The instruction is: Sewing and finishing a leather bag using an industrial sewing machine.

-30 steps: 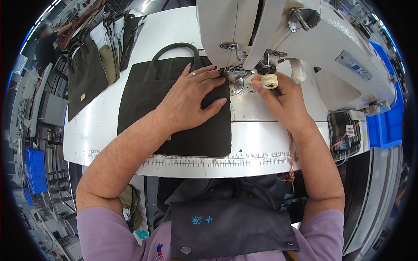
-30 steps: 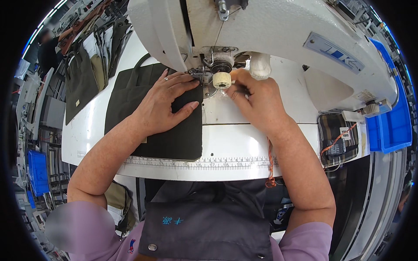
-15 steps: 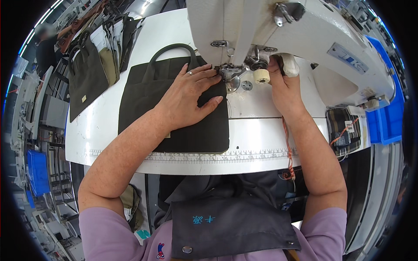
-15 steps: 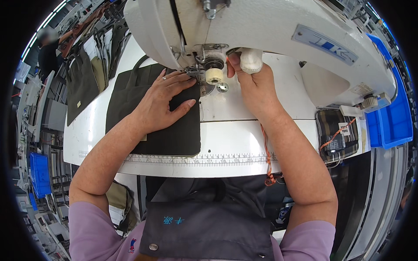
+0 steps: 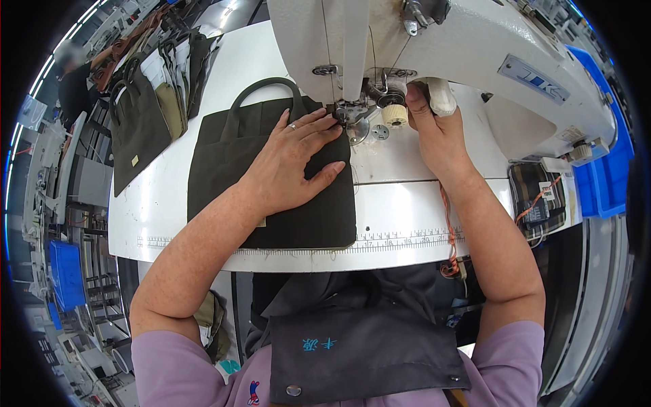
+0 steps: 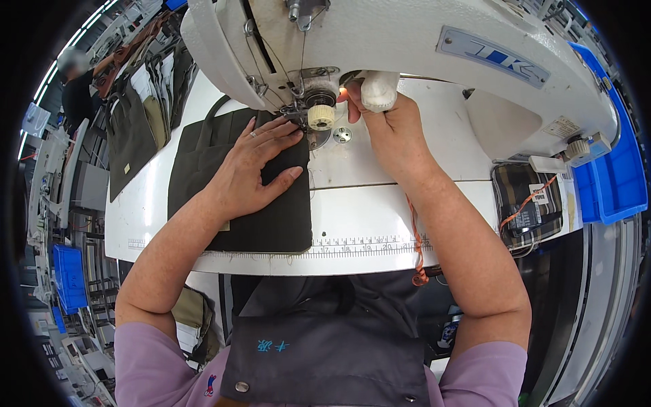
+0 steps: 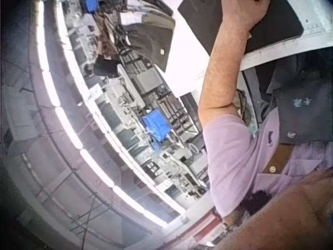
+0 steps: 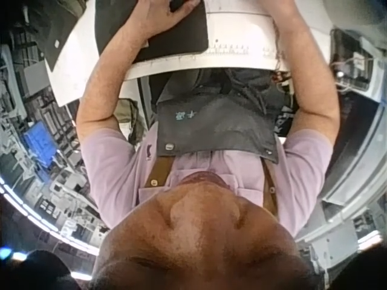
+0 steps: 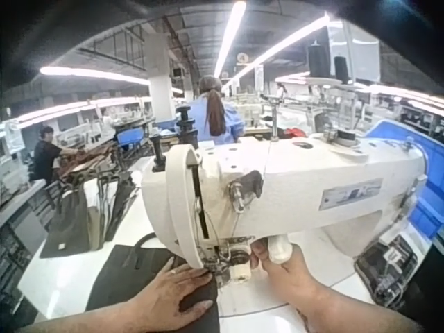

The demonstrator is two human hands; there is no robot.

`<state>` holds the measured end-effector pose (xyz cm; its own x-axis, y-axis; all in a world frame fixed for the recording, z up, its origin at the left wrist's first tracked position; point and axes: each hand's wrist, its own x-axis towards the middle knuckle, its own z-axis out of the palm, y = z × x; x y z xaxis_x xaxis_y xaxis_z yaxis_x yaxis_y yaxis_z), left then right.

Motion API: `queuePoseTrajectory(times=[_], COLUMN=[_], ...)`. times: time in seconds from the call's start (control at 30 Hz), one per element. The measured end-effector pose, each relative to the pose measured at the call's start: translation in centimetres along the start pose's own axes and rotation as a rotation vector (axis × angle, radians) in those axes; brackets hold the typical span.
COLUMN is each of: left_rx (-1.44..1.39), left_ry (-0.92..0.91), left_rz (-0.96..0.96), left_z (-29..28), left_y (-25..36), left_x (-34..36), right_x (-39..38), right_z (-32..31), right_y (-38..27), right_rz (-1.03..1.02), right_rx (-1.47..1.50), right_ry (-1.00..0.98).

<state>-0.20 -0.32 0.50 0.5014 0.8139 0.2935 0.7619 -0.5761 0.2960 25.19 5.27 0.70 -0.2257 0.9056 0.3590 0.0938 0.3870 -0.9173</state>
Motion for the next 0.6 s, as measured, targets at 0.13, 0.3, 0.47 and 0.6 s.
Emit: queuePoseTrajectory(times=[0.13,0.3,0.47,0.6], left_rx=[-0.021,-0.049,-0.016,-0.025], left_ry=[-0.001,-0.004,0.004,0.001], left_rz=[-0.013,-0.027,0.019,0.024], left_z=[-0.2,-0.2,0.0,0.0], left_y=[0.3,0.2,-0.1,-0.2], left_x=[0.0,0.0,-0.2,0.0], right_x=[-0.4,-1.4,-1.8,-1.9], right_z=[0.1,1.1,1.6,1.8], right_y=[0.0,-0.6,-1.2,-1.3], right_rz=[0.005,-0.319,-0.359,-0.351], right_rx=[-0.045,-0.809,-0.981,-1.054], right_ry=[-0.036,-0.38,-0.448,-0.434])
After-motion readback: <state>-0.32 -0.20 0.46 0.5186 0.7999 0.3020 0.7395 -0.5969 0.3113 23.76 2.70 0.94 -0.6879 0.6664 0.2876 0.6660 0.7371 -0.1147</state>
